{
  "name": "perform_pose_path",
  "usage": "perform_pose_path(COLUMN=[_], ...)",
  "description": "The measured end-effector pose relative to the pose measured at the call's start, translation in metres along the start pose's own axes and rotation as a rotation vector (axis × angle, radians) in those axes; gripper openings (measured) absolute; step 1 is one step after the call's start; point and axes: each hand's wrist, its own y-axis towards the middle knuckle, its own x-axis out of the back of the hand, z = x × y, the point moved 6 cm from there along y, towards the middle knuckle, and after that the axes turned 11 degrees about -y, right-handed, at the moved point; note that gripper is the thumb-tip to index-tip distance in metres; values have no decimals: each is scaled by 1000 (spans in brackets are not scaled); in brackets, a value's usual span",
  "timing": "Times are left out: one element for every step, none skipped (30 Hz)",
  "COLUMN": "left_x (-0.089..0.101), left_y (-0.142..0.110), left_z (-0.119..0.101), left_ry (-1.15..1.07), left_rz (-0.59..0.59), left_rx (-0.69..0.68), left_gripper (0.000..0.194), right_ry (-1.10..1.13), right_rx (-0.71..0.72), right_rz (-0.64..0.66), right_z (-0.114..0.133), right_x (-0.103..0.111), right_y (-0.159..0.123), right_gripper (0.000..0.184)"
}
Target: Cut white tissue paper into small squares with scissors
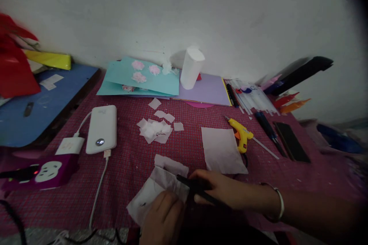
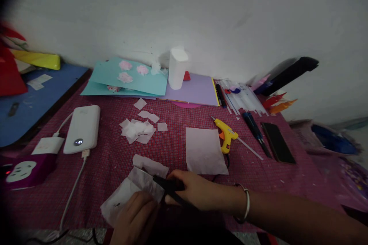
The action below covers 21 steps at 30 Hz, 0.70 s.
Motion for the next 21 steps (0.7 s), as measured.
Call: perform_pose_path(left_x=[0, 1, 1, 2, 2, 2, 1, 0, 0, 0, 2, 6, 13, 23, 35, 48, 62, 74, 82, 88, 90], left_y=[0, 0, 0, 0, 2, 3, 5, 6, 8, 9, 10, 10, 11, 12, 13, 16, 19, 22, 27, 33, 40], left_z=[0, 1, 1, 1, 0, -1, -1, -2, -4, -5, -7, -9, -10, -11, -9, -4, 3, 14, 24, 34, 42], left_ry=[4, 13, 23, 33, 39, 41, 39, 38, 40, 41, 35, 21, 4, -11, -16, -9, 12, 28, 25, 9, -31], left_rz=[-3, -10, -16, -20, -20, -17, -2, 17, 34, 47, 57, 54, 42, 13, -19, -41, -74, -64, -27, 1, 43], left_rx=[1, 3, 5, 0, -5, -12, -9, 1, 11, 27, 42, 48, 58, 76, 122, 198, 294, 434, 560, 660, 738], left_gripper=[16, 16, 16, 17, 17, 18, 18, 18, 17, 15, 12, 9, 9, 11, 13, 12, 10, 11, 16, 24, 32], right_ry=[-33, -71, -106, -130, -143, -150, -157, -167, -179, -191, -196, -193, -187, -181, -179, -178, -181, -186, -194, -203, -213], right_rx=[5, 14, 22, 24, 21, 13, 3, -2, 2, 22, 53, 87, 116, 133, 141, 142, 145, 151, 162, 175, 184], right_rz=[-5, -12, -17, -13, -1, 19, 36, 52, 64, 70, 74, 79, 87, 97, 110, 122, 130, 131, 122, 106, 91], right_z=[-1, -2, -2, -3, -3, -2, 0, 2, 6, 11, 15, 19, 21, 21, 19, 16, 13, 10, 8, 8, 8], right_x=[1, 2, 3, 4, 5, 5, 6, 7, 8, 9, 11, 13, 15, 16, 18, 19, 21, 23, 25, 27, 29], right_y=[1, 1, 2, 3, 4, 4, 4, 3, 2, 0, -3, -6, -9, -12, -15, -18, -20, -21, -23, -24, -25], right_gripper=[38, 37, 38, 39, 41, 43, 46, 47, 48, 49, 49, 50, 51, 53, 54, 54, 54, 53, 52, 52, 52])
